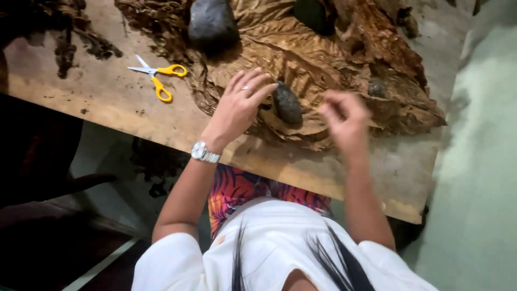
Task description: Trimming and preparing large dried leaves on a wooden table using scissors and stones as weights.
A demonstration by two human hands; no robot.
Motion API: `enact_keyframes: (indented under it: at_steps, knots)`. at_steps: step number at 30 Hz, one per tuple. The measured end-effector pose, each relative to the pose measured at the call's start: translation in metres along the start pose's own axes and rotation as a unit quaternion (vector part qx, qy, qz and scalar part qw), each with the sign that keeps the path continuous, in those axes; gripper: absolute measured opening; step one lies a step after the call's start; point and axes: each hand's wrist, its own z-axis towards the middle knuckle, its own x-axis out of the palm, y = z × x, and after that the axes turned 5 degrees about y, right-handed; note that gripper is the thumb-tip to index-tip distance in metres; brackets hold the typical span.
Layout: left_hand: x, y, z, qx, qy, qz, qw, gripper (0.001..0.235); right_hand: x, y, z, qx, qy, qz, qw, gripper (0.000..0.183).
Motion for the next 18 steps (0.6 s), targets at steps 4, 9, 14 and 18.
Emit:
enact_keyframes:
  at_steps: [4,9,14,18]
  knots:
    - [0.018,-0.006,0.004,-0.049,0.086,0.071,0.993,0.061,0.039,0.009,-0.016,-0.057,0.043,-0.022,0.997,0.044]
    - [-0.004,-0.002,-0.019,-0.121,0.21,-0.021,0.97,0.056,0.089,-0.018,-0.011,-0.173,0.067,-0.119,0.975,0.075]
    - [-0.014,-0.005,-0.016,-0.135,0.236,-0.021,0.962,0.053,0.025,-0.023,-0.006,-0.117,0.055,0.023,0.991,0.036]
    - [-0.005,-0.014,0.007,-0.102,0.114,0.076,0.985,0.02,-0.059,-0.085,0.007,-0.061,-0.108,-0.102,0.987,0.01]
